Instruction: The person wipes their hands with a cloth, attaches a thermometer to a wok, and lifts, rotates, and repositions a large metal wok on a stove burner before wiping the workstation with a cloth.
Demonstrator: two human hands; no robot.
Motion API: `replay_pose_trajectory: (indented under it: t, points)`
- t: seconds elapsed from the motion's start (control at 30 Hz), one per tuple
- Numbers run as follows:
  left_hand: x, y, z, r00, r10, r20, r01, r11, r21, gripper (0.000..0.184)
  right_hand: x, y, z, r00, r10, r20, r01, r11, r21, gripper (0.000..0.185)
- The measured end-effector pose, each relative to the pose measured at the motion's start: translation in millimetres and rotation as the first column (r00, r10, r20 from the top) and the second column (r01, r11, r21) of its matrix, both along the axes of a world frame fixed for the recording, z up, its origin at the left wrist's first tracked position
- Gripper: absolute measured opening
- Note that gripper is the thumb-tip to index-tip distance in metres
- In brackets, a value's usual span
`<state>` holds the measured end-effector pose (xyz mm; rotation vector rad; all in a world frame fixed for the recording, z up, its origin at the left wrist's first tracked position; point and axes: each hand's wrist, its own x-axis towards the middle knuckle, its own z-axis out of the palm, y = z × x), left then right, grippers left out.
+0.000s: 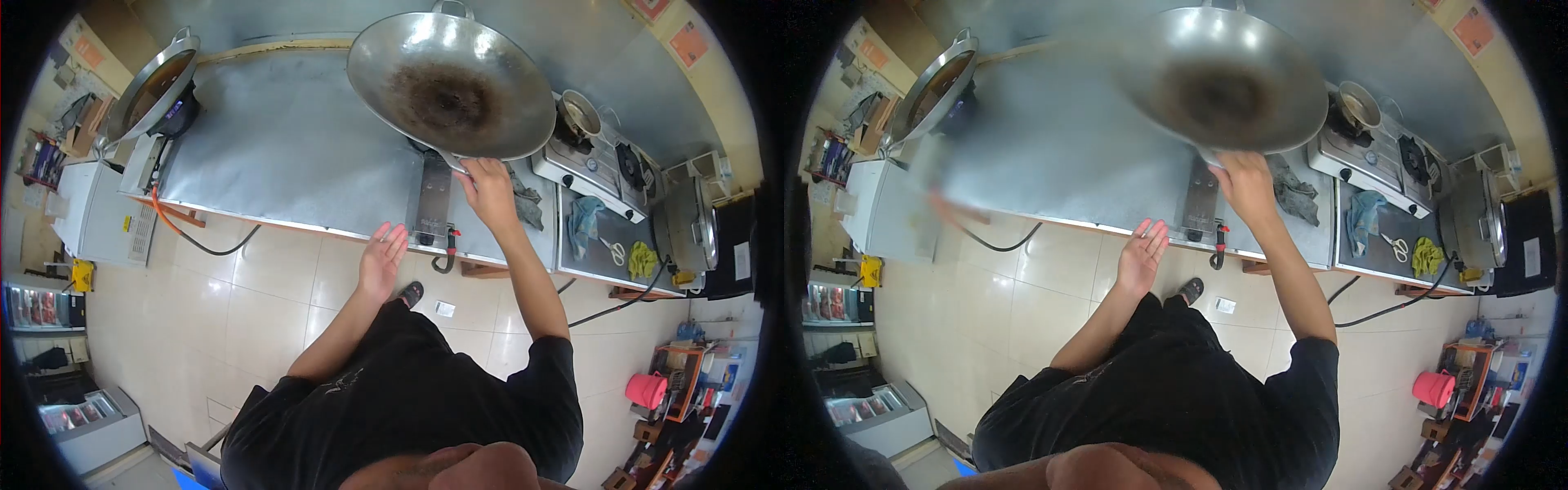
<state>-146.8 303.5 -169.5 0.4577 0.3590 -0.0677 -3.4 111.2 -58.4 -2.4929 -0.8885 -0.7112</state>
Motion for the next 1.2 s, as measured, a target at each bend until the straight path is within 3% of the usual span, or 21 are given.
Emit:
replay_pose_trajectory:
  t: [0.07,0.17,0.27,0.3,0.47,0.57,0.7,0.77,0.93,1.1,1.2]
  points:
    - [-10.6,1.9,-3.7,1.000,-0.016,0.011,0.016,1.000,-0.003,0.050,-3.6,10.1,4.7,0.997,-0.065,-0.032,0.062,0.995,-0.082,0.018]
    - [-31.2,14.7,-4.9,0.999,-0.032,-0.007,0.032,0.999,-0.026,0.049,3.9,12.5,-8.4,0.990,-0.094,0.109,0.113,0.976,-0.188,0.022]
    - [-62.6,40.0,-28.2,1.000,0.015,0.007,-0.015,1.000,0.000,0.049,4.5,15.3,-10.5,0.986,-0.136,0.100,0.161,0.937,-0.312,0.023]
    - [-77.8,52.2,-45.8,0.998,0.045,0.050,-0.046,0.999,0.016,0.048,3.1,14.9,-10.2,0.985,-0.161,0.068,0.175,0.925,-0.338,0.023]
    - [-189.6,133.2,-119.1,0.948,0.282,-0.147,-0.287,0.958,-0.017,0.043,6.9,20.7,-6.3,0.971,-0.237,-0.022,0.199,0.861,-0.467,0.027]
    - [-295.0,178.7,-192.7,0.841,0.507,-0.188,-0.516,0.857,0.001,0.047,-4.7,35.9,3.8,0.970,-0.238,0.050,0.232,0.846,-0.481,0.029]
    - [-459.9,221.6,-285.1,0.475,0.730,-0.492,-0.796,0.595,0.114,0.049,-7.2,46.7,14.6,0.972,-0.229,0.043,0.217,0.823,-0.526,0.032]
    - [-527.5,223.4,-297.6,0.286,0.773,-0.566,-0.863,0.464,0.198,0.048,-10.1,48.4,16.3,0.973,-0.219,0.071,0.221,0.808,-0.546,0.034]
    - [-627.7,161.0,-304.8,0.099,0.796,-0.598,-0.823,0.403,0.401,0.047,-13.1,39.1,25.5,0.976,-0.192,0.106,0.218,0.803,-0.554,0.033]
    - [-641.7,63.2,-353.0,0.133,0.653,-0.746,-0.802,0.513,0.306,0.049,-9.4,15.3,29.7,0.956,-0.098,0.276,0.251,0.762,-0.598,0.032]
    - [-622.8,17.4,-380.4,0.338,0.597,-0.728,-0.716,0.665,0.212,0.048,-17.0,27.2,21.5,0.921,-0.108,0.374,0.315,0.772,-0.552,0.032]
